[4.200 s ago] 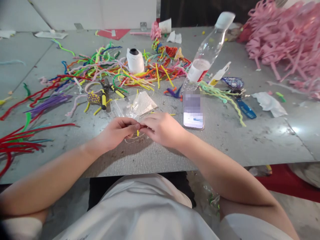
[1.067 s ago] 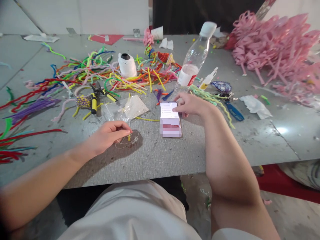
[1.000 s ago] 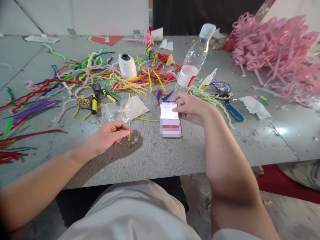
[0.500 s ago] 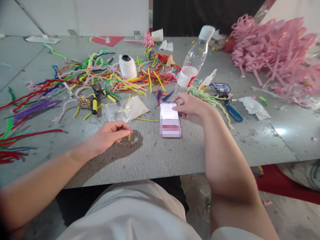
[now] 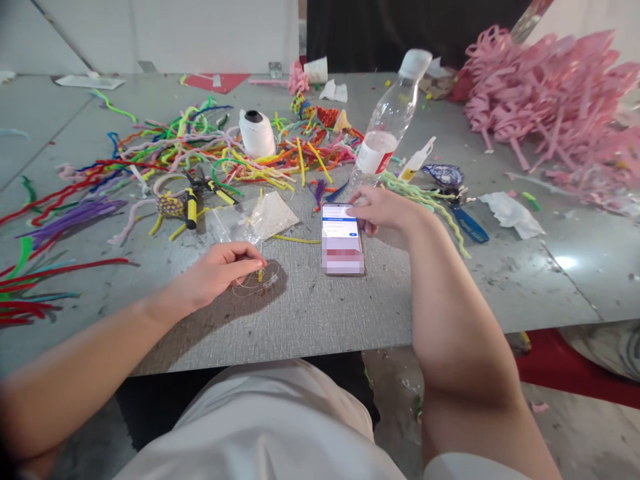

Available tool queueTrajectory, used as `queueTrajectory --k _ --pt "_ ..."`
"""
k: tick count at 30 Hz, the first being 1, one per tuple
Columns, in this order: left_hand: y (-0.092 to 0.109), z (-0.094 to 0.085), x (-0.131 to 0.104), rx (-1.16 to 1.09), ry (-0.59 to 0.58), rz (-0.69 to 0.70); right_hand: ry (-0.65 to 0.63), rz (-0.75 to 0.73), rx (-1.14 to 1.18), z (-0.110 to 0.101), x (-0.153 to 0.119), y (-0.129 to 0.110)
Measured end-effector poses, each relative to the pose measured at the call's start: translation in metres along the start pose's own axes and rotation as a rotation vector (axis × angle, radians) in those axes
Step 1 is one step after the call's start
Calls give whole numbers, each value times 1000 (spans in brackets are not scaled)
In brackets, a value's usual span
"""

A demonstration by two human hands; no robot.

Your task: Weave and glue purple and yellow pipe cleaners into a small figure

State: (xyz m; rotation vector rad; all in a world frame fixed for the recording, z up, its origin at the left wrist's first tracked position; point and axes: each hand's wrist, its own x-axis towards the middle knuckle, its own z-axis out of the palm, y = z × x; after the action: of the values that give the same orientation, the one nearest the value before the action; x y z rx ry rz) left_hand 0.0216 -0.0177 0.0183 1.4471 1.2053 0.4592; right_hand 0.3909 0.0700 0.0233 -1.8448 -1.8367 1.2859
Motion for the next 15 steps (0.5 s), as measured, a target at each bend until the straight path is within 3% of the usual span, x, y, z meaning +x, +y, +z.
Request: queueTrajectory --k 8,13,15 --pt "-1 -1 0 -7 6 -2 -182 -126 -27 -12 -11 4" --pt "1 0 -1 -27 7 -11 -169 -102 -19 -10 -11 3" --pt "2 0 -1 -59 10 -10 -92 -62 -23 -9 -14 -1"
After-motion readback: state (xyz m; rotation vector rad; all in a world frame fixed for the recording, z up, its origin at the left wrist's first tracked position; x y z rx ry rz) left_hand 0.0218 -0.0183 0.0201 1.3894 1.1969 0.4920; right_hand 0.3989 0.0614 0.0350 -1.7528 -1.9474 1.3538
